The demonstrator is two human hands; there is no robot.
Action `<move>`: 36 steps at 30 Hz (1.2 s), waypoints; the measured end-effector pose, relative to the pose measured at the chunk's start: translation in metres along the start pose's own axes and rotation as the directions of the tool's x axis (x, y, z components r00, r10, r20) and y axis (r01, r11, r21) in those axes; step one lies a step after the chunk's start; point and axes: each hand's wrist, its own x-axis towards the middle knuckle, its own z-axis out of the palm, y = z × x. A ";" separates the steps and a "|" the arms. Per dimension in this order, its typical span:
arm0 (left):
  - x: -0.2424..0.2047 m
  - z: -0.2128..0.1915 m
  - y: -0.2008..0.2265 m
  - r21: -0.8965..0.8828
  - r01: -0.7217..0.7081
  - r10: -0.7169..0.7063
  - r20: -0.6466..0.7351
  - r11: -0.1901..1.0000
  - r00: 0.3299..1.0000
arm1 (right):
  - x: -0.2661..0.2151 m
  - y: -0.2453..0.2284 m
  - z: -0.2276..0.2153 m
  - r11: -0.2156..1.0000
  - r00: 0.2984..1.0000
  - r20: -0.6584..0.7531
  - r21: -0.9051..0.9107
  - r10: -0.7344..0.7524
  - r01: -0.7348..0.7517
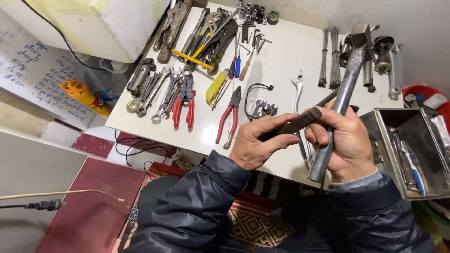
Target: Repairing a bicycle brake component by using a hammer and punch to remove or adjust a pin on a workbench.
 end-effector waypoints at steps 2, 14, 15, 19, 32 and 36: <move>-0.001 -0.001 -0.001 0.064 -0.039 0.040 -0.023 0.997 0.999 | 0.000 0.002 -0.001 1.000 1.000 0.002 -0.001 0.000 0.000; -0.003 -0.008 -0.030 0.023 -0.005 0.007 -0.100 1.000 0.995 | 0.005 0.016 0.004 0.999 0.985 -0.174 -0.036 0.014 -0.021; -0.004 -0.009 -0.027 0.040 0.039 -0.034 -0.125 0.998 0.992 | 0.002 0.015 0.009 1.000 0.980 -0.196 -0.002 0.021 -0.022; -0.007 -0.007 -0.017 0.080 0.170 -0.151 -0.204 0.982 0.967 | 0.006 0.025 0.011 0.998 0.977 -0.212 0.062 0.031 -0.019; -0.007 -0.004 -0.029 0.064 0.175 -0.169 -0.091 0.982 0.981 | 0.006 0.029 0.006 0.995 0.968 -0.250 0.100 0.039 -0.014; -0.007 -0.007 -0.032 0.052 0.212 -0.208 -0.083 0.976 0.975 | 0.007 0.033 0.002 0.995 0.970 -0.240 0.102 0.038 -0.014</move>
